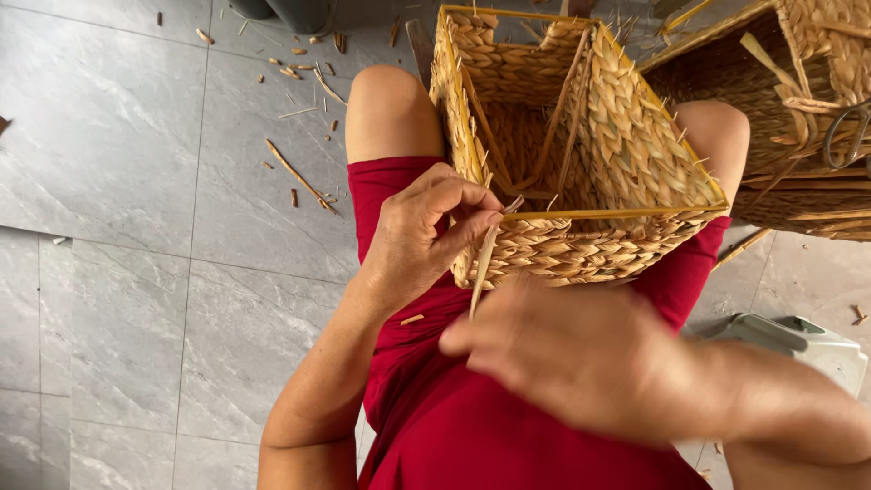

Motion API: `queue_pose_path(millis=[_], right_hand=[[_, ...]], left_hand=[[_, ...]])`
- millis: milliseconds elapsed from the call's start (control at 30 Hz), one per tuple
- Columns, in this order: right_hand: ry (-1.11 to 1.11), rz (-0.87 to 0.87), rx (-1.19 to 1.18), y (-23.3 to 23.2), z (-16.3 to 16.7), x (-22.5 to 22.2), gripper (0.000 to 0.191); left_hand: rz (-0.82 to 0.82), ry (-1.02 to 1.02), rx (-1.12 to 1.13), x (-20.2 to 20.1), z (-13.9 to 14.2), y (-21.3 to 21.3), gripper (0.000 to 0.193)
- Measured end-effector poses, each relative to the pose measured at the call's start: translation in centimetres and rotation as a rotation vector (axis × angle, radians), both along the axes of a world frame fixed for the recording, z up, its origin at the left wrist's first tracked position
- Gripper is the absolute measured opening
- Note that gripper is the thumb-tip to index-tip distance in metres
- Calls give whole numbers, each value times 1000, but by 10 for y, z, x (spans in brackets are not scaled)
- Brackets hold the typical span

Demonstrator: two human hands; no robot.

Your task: The person sits on the floor with a woven water-hyacinth basket on their lap, trims protruding straw strands with scissors, and tucks and weaves straw strips into the basket rim and walls to finish the basket. They reach to a pile of material beside them to select strips and continue working around the rim.

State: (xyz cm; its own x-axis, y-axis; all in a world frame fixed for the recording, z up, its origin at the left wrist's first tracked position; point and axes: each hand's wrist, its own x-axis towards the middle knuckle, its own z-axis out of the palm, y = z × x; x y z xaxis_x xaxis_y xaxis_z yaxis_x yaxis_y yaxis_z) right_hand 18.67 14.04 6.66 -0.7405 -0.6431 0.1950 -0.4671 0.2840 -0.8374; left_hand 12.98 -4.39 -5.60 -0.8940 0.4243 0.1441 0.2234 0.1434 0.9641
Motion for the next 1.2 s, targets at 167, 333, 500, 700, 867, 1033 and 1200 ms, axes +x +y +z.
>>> queue_pose_path(millis=[167,333,500,700,867,1033,1200], right_hand=[[-711,-580,-499,32,-5,-77,24],[-933,-471,-821,44,-49,-126,42],[-673,-425,-927,41,-95,-144,36],[-455,-620,-937,51,-128,-188,30],[-220,-705,-956,47,-133,-224,25],[228,-879,-635,44,-118,-261,21],[997,-671,24,89,-119,-257,14]], left_hand=[[-33,157,-58,4,13,-15,14],[90,162,-192,6,15,-9,11],[105,199,-347,4,17,-3,5],[104,150,-447,6,13,-7,9],[83,87,-425,5,12,-11,10],[100,35,-402,4,8,-15,11],[123,-8,-394,6,8,-13,12]])
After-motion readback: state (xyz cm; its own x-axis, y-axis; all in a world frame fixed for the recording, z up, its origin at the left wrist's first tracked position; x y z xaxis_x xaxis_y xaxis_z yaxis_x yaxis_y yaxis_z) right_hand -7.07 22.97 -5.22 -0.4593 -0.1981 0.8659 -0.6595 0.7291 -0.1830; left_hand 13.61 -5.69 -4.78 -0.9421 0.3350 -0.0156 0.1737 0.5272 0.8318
